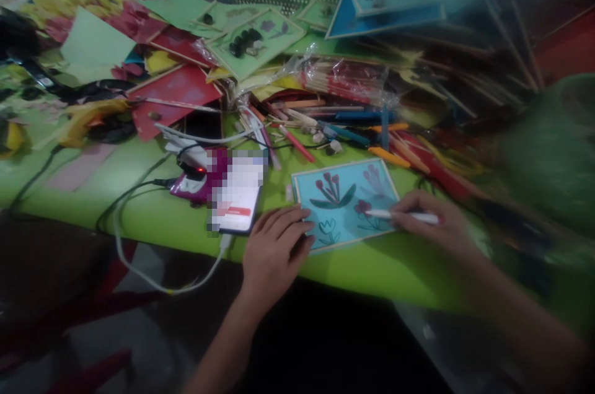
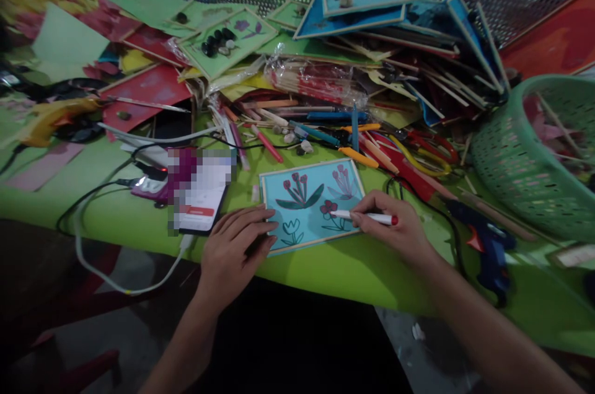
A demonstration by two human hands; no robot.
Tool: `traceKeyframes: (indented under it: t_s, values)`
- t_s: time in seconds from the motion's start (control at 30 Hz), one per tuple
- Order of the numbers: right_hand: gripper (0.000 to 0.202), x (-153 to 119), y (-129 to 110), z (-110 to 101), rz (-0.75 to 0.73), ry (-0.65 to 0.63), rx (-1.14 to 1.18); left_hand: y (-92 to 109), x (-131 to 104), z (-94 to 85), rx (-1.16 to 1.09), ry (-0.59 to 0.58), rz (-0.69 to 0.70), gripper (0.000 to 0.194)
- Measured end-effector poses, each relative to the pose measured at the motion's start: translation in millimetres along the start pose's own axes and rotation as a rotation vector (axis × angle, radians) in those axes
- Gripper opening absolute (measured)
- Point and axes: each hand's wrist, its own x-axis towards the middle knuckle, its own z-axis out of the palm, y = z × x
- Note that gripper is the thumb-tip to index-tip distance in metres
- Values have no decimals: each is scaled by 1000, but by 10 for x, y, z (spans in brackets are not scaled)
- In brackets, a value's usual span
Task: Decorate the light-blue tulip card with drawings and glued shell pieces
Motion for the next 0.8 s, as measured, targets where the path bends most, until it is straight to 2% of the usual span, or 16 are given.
traceKeyframes:
  t_s: [0.43, 0.8]
  values:
    - [26, 4, -83, 18, 12, -47, -10, 5, 3, -3, 3, -2, -6, 11]
    - [35, 7, -70, 16, 10, -78, -28, 12, 4, -11, 1, -2, -1, 12]
